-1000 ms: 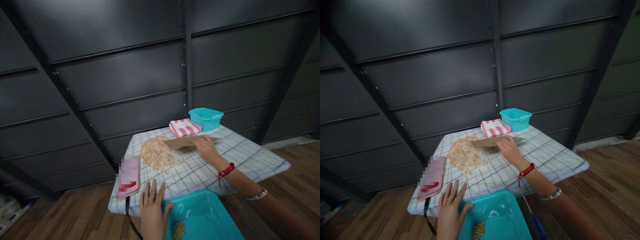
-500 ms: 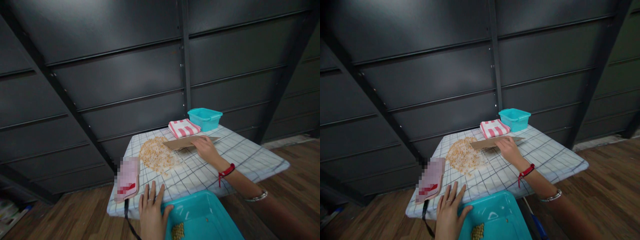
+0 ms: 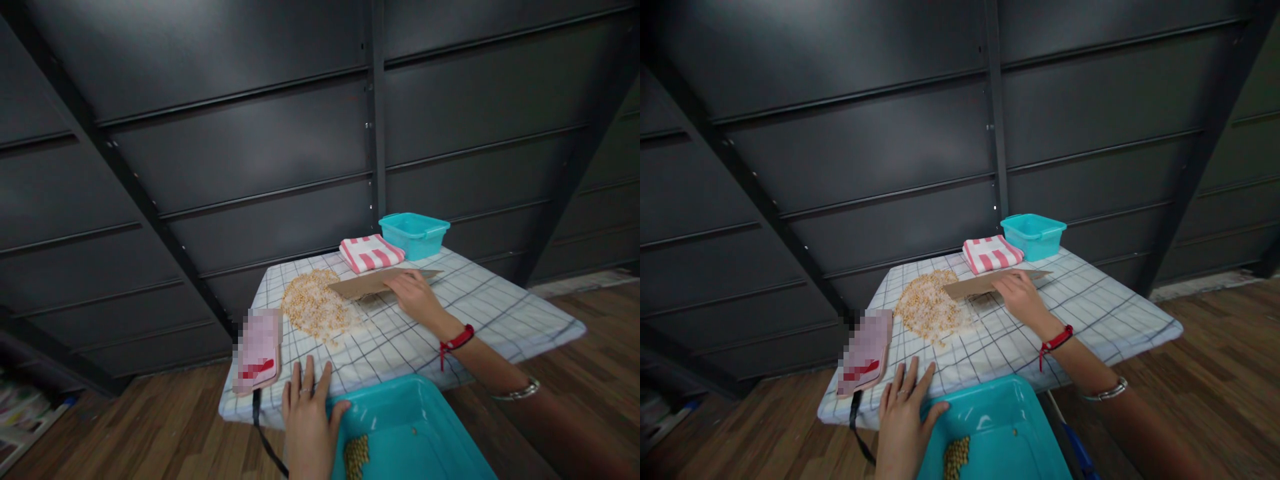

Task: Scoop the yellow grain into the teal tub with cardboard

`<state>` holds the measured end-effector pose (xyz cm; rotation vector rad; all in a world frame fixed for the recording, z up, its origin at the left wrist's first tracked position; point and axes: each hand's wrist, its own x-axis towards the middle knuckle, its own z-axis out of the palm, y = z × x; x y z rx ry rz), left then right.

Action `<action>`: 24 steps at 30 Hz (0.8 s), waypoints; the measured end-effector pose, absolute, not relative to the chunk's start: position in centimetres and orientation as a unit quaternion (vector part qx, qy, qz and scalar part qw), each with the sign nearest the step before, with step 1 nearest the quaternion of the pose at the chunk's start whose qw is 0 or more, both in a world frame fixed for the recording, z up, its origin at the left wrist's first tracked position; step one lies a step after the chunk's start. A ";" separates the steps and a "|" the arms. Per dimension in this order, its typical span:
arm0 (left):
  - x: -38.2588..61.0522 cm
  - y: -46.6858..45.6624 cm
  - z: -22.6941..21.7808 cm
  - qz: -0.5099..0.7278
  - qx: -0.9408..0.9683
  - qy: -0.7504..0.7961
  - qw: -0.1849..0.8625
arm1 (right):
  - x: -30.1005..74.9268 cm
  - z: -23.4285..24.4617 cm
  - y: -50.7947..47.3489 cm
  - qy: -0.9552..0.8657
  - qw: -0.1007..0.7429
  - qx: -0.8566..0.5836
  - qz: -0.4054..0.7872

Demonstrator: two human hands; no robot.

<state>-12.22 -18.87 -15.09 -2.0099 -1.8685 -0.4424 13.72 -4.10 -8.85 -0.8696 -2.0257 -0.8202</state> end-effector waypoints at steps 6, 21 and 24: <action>-12.6 -18.7 -15.2 -0.160 -0.717 -0.658 0.167 | 13.4 -8.8 -4.4 -0.819 0.362 -0.310 -0.319; -14.3 -18.7 -15.0 -0.163 -0.730 -0.661 0.055 | 14.7 -5.8 -7.5 -0.847 0.304 -0.300 -0.317; -14.0 -18.9 -14.8 -0.165 -0.730 -0.661 0.055 | 13.9 -5.2 -7.1 -0.847 0.285 -0.311 -0.324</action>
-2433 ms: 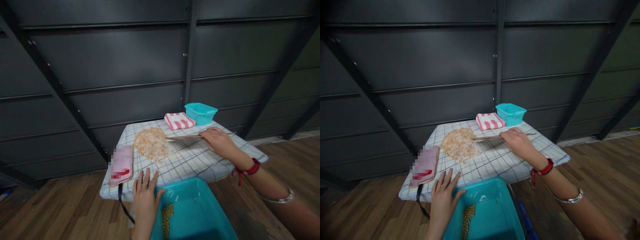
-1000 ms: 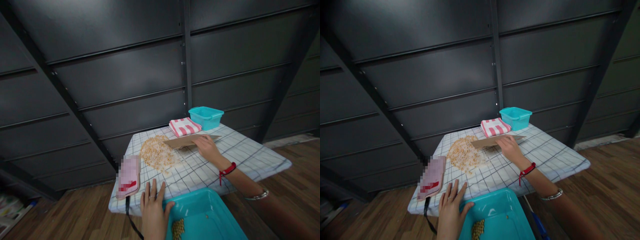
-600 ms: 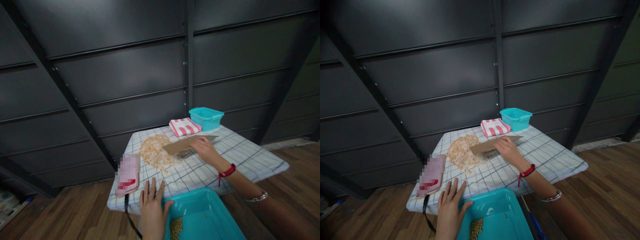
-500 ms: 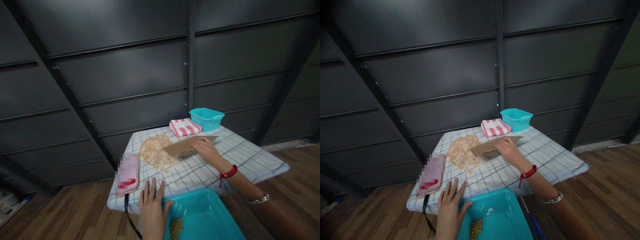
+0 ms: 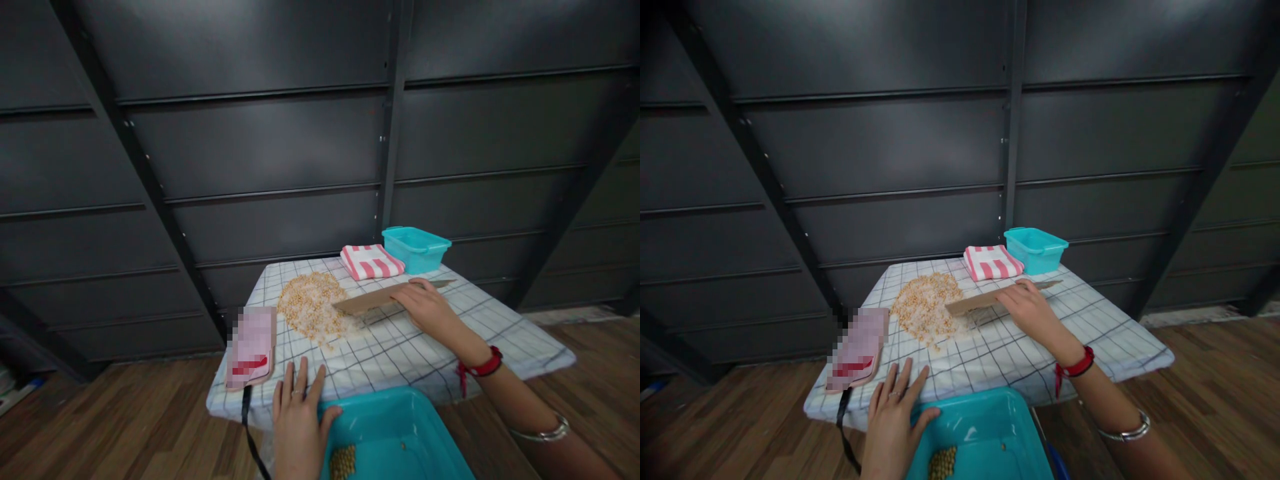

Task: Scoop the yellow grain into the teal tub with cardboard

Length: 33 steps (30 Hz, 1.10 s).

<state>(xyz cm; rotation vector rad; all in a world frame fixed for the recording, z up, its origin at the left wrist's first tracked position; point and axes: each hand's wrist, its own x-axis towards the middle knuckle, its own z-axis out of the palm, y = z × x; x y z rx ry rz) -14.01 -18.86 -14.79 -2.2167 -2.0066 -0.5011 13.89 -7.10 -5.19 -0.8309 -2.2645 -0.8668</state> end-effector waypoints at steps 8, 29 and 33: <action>-14.2 -18.9 -15.5 -0.184 -0.728 -0.654 0.094 | 12.6 -4.8 -5.8 -0.849 0.248 -0.339 -0.321; -14.5 -18.8 -15.5 -0.186 -0.732 -0.649 0.087 | 10.1 -3.4 -2.5 -0.826 0.206 -0.420 -0.316; -14.1 -18.9 -15.0 -0.175 -0.716 -0.669 0.093 | 9.2 -3.9 -2.3 -0.835 0.190 -0.419 -0.301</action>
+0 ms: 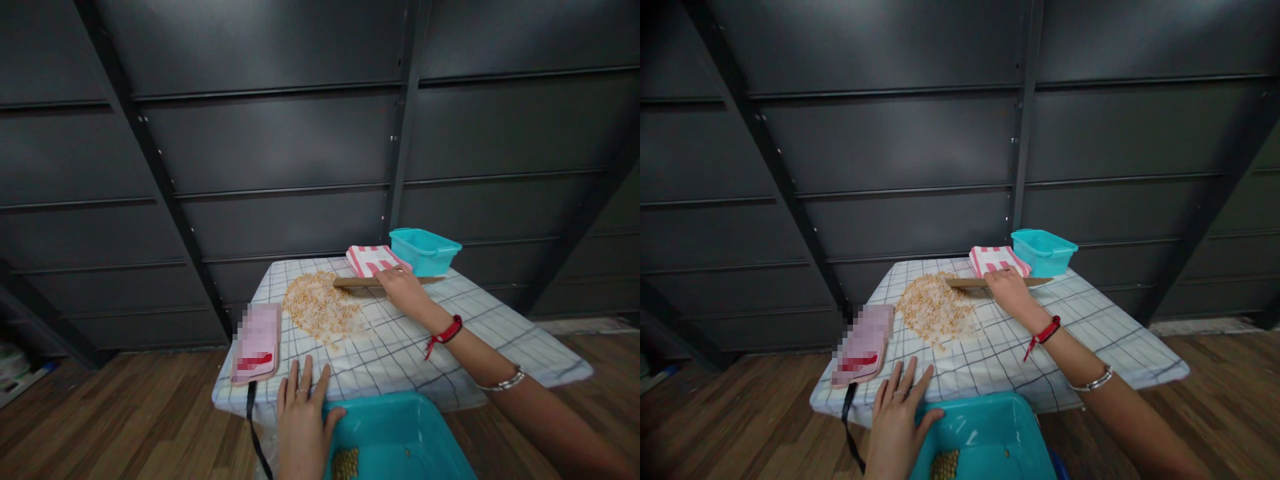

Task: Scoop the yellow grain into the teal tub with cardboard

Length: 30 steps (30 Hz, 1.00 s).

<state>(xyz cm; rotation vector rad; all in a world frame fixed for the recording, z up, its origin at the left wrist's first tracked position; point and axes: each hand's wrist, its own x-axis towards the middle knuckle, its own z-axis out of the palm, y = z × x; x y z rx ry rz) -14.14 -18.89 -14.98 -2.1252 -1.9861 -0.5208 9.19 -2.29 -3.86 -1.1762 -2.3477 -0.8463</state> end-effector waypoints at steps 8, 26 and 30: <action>-13.7 -19.0 -14.1 -0.178 -0.709 -0.677 0.085 | 11.1 -3.8 -5.1 -0.859 0.190 -0.374 -0.295; -13.8 -18.8 -15.1 -0.172 -0.711 -0.675 0.097 | 11.5 -3.8 -6.5 -0.860 0.209 -0.351 -0.306; -14.1 -18.8 -15.2 -0.178 -0.728 -0.656 0.090 | 11.5 -3.1 -7.7 -0.870 0.202 -0.336 -0.300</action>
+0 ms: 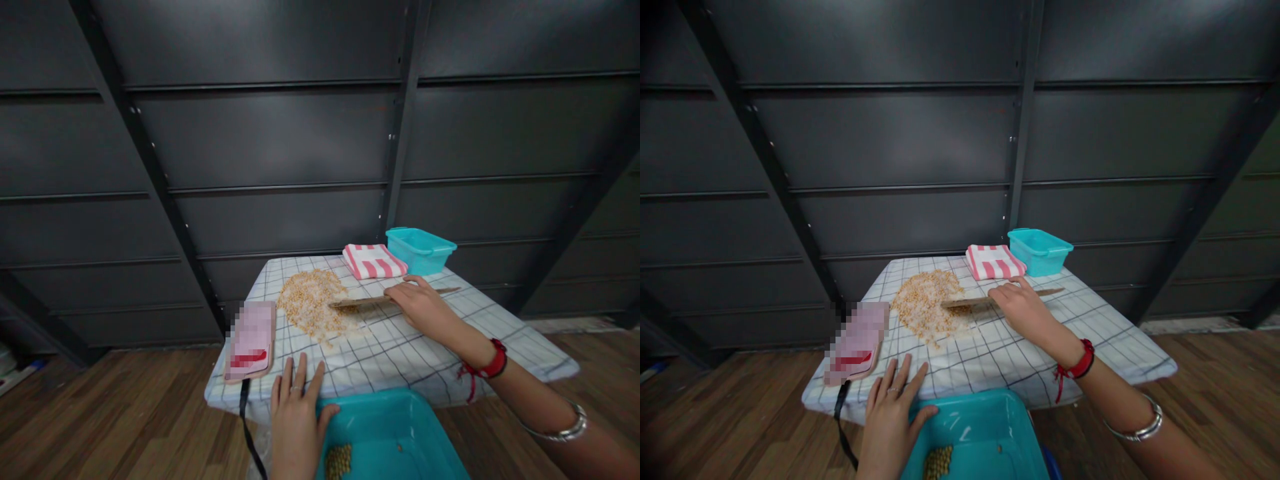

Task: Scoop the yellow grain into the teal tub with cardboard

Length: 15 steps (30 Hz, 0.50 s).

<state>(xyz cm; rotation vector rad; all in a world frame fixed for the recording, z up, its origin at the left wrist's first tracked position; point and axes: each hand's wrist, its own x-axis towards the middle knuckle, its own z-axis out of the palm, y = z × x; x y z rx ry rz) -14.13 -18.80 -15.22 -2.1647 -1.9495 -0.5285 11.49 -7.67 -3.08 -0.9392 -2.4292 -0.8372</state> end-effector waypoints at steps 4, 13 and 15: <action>-14.4 -18.8 -15.3 -0.175 -0.732 -0.652 0.090 | 11.5 -2.6 -8.3 -0.873 0.198 -0.331 -0.299; -13.6 -18.7 -16.5 -0.184 -0.710 -0.662 0.152 | 12.0 -2.7 -7.5 -0.854 0.185 -0.365 -0.321; -13.7 -18.6 -16.5 -0.185 -0.711 -0.660 0.157 | 12.0 -2.8 -7.7 -0.857 0.180 -0.361 -0.321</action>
